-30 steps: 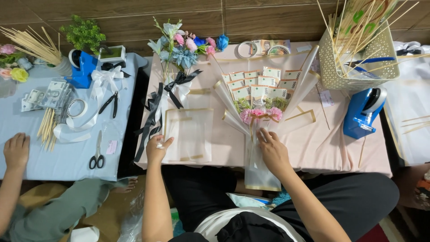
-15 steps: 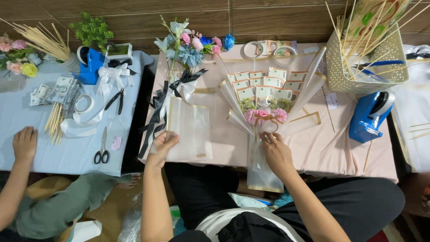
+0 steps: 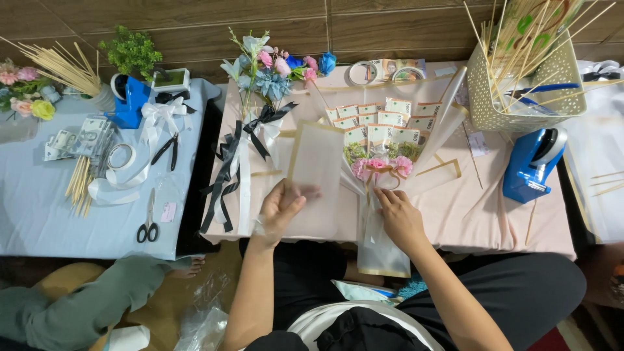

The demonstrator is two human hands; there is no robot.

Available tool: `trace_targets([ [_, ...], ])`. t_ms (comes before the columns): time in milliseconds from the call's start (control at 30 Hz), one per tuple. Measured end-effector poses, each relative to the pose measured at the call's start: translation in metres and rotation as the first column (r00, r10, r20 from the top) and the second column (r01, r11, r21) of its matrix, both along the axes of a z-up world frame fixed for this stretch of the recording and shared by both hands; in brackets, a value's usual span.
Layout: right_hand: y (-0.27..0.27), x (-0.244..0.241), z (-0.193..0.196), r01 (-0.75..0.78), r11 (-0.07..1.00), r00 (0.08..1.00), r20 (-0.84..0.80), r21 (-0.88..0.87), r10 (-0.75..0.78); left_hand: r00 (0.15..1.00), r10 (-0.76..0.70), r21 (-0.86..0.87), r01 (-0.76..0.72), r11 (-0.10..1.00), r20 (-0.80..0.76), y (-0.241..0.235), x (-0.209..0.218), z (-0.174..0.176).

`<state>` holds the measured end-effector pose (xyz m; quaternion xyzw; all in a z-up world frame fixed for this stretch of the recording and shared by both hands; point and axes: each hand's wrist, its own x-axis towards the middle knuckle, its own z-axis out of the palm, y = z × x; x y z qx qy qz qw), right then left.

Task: The person wraps a bouquet containing banknotes and artificial flowers in translucent paper with gold trim. They fold the paper around the bouquet, secure it with tape, and adjust the wrapping to create a finished presentation.

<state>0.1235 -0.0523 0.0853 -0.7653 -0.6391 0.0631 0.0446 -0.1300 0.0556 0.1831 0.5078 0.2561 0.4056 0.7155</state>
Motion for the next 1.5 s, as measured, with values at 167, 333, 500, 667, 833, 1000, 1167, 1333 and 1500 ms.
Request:
trace_targets([
  [167,-0.001,0.003,0.008,-0.021,1.0,0.994,-0.106,-0.016,0.019,0.993,-0.017,0.177,0.038,0.983,-0.118,-0.01,0.039,-0.01],
  [333,-0.002,0.015,-0.04,-0.058,0.998,0.995,-0.08,0.034,0.061,0.992,-0.12,0.028,0.119,0.993,0.047,-0.02,0.055,-0.021],
  [500,-0.011,0.009,-0.007,0.067,0.991,0.931,-0.365,0.12,-0.019,0.934,-0.095,-0.28,0.198,0.939,0.343,-0.034,0.077,-0.068],
  [667,0.009,0.03,-0.101,0.029,0.978,0.951,-0.307,0.208,0.036,0.984,-0.084,-0.385,0.141,0.912,0.16,-0.039,0.112,-0.096],
  [833,-0.011,0.052,-0.183,-0.068,0.939,0.985,-0.129,0.338,0.118,0.979,-0.18,-0.229,0.155,0.961,-0.093,-0.039,0.127,-0.156],
  [1000,-0.005,0.041,-0.139,0.332,0.935,0.721,-0.606,-0.125,-0.337,0.931,-0.155,-0.052,0.146,0.988,-0.33,-0.044,0.139,-0.141],
  [1167,-0.009,0.02,-0.053,-0.018,0.946,0.907,-0.394,0.324,0.152,0.858,-0.085,0.102,0.157,0.982,-0.507,-0.037,0.148,-0.192],
  [1333,-0.005,0.029,-0.078,0.238,0.97,0.705,-0.696,0.048,-0.139,0.863,-0.145,0.031,0.183,0.983,-0.484,-0.029,0.153,-0.159],
  [1500,-0.008,0.036,-0.108,0.103,0.965,0.845,-0.533,0.24,0.042,0.892,-0.15,0.038,0.184,0.982,-0.427,-0.02,0.151,-0.204],
])
